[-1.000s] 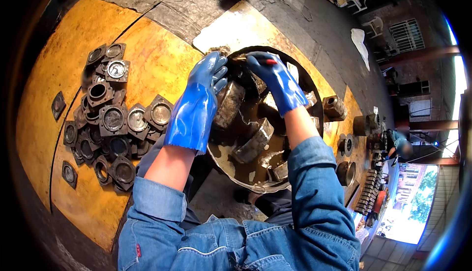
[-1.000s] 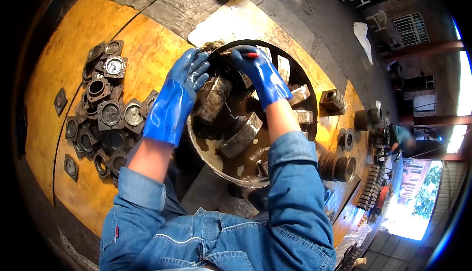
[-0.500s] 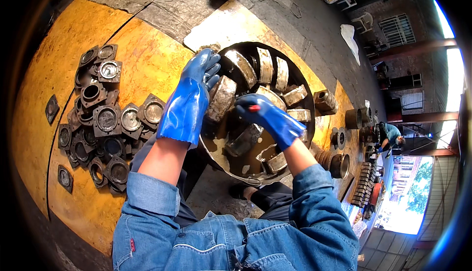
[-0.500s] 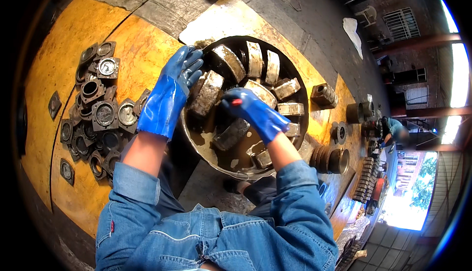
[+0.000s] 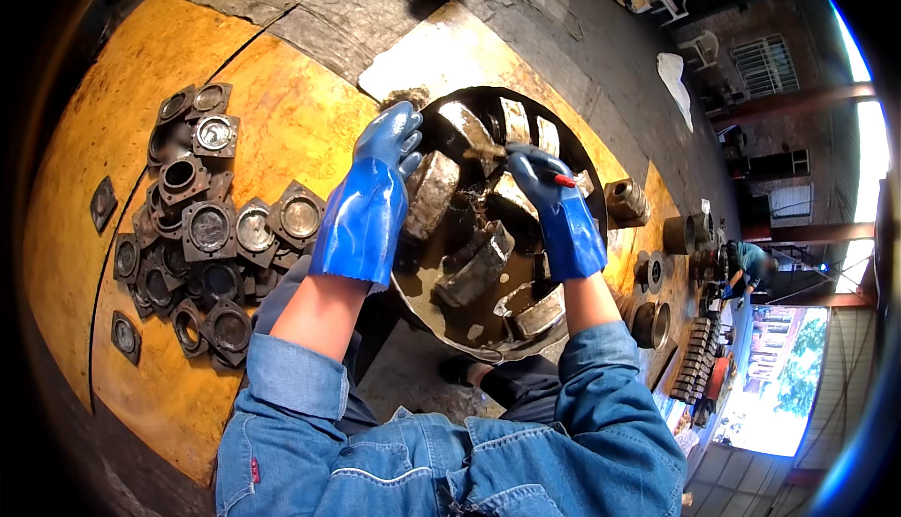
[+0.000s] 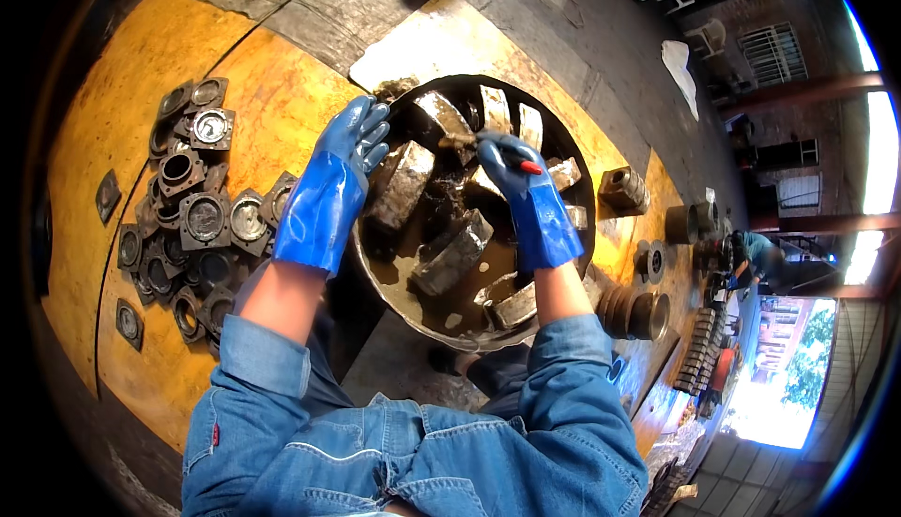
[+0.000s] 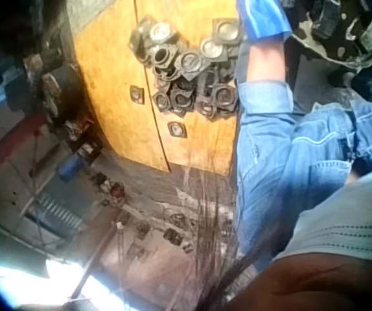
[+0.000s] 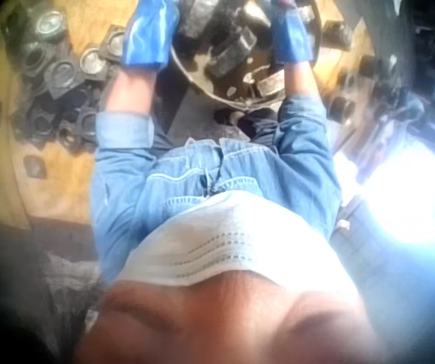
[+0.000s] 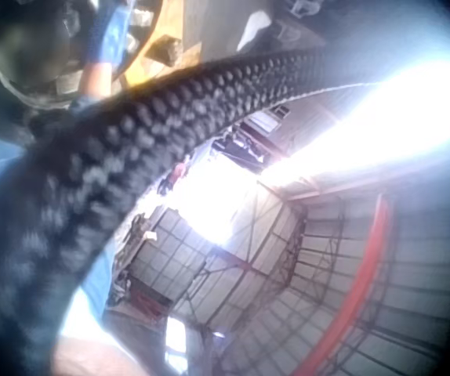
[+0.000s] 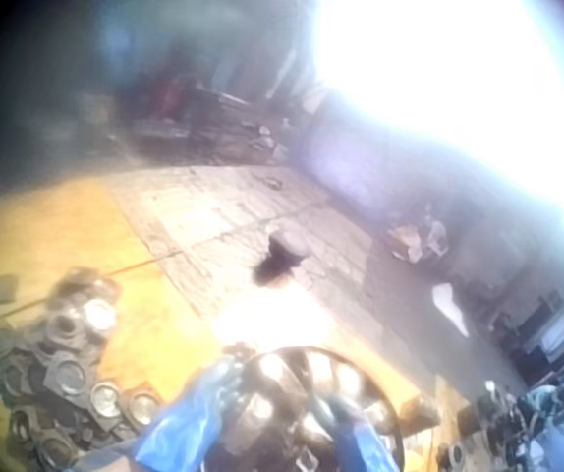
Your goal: The person sits on the floor and uses a brush to scrub liquid and residue off curved metal components arranged inside a large metal ring, handling a blue glove and several individual metal parts.
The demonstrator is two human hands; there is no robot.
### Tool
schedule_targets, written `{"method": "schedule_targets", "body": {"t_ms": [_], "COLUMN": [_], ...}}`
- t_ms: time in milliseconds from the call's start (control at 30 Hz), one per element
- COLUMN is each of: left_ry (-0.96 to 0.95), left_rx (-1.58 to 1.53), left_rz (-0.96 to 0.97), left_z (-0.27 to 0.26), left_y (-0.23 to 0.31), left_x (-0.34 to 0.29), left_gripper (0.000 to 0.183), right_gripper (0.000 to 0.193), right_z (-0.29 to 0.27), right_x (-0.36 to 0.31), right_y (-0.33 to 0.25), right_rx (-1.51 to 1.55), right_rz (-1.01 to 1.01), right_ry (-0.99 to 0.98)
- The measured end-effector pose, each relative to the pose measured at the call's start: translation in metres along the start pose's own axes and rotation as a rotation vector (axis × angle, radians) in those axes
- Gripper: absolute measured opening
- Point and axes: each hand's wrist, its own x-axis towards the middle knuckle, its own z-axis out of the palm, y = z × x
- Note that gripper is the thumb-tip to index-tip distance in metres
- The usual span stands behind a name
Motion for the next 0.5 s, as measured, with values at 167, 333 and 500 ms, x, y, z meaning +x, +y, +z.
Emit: {"method": "schedule_targets", "body": {"t_ms": [167, 333, 500], "left_ry": [0.066, 0.027, -0.005], "left_rx": [0.003, 0.007, 0.015], "left_rz": [-0.006, -0.032, -0.052], "left_z": [0.001, 0.004, 0.013], "left_y": [0.013, -0.001, -0.003], "left_x": [-0.005, 0.004, 0.002], "left_gripper": [0.051, 0.051, 0.055], "right_gripper": [0.022, 0.022, 0.031], "right_z": [0.027, 0.052, 0.059], "right_x": [0.031, 0.066, 0.098], "right_y": [0.012, -0.010, -0.039], "right_rx": [-0.173, -0.304, -0.277], "right_rz": [-0.210, -0.389, -0.045], "right_ry": [-0.006, 0.019, -0.129]}}
